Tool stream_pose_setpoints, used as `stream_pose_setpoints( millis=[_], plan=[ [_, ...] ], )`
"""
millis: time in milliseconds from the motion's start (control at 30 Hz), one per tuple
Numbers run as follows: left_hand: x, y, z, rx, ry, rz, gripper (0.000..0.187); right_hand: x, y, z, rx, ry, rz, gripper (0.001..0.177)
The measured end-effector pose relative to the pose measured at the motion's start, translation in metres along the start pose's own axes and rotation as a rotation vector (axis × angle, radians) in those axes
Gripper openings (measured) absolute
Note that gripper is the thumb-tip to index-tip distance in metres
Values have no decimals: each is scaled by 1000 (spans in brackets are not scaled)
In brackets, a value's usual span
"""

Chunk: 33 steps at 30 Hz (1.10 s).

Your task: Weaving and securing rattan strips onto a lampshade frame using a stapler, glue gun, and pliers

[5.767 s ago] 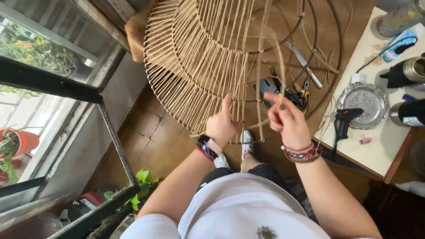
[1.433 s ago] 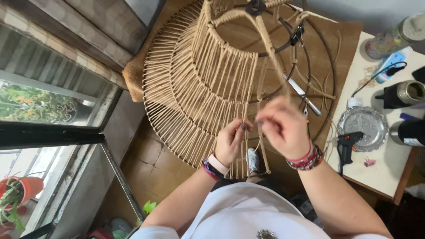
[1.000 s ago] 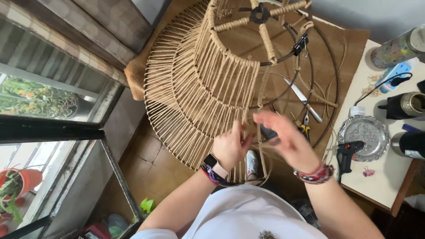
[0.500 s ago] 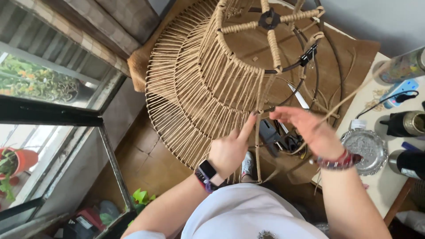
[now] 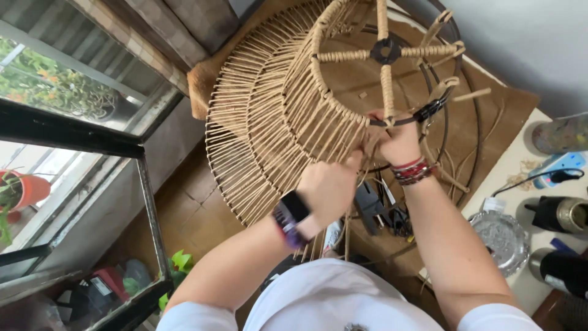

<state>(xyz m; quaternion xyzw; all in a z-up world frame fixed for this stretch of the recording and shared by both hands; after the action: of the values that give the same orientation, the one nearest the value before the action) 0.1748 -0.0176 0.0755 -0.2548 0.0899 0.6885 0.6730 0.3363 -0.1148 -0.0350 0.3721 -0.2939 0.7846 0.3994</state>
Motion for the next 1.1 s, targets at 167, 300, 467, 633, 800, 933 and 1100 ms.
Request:
stream_pose_setpoints(
  millis=[167,300,467,633,800,933,1100],
  plan=[
    [-26,-45,126,-258,90,-91,22,14,-22,-17,-87,34,37,23],
    [-6,-96,103,6,25,88,58,-47,-49,-53,-29,-1476,-138,24],
    [1,-90,104,-122,332,34,24,-24,-37,-31,-174,-824,-160,25],
    [-10,-54,126,-289,628,-31,14,47,33,7,-49,-374,-284,22],
    [-26,49,95,-277,992,-460,24,84,94,36,38,-103,-172,60],
    [6,109,-14,-141,882,-419,26,106,140,56,-66,391,-25,78],
    [9,99,-17,-229,783,-471,27,189,175,78,-361,455,197,59]
  ],
)
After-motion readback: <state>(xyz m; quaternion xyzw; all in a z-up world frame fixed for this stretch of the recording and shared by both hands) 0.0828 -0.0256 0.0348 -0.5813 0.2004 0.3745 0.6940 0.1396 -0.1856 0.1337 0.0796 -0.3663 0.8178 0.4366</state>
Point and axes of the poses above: each hand's wrist, its own y-axis away from the middle knuckle, its own z-axis out of the back of the hand, x = y × z, the point moved 7 cm from there along -y, towards the middle knuckle, and after that the axes turned 13 degrees about y, right-handed, at the moved point
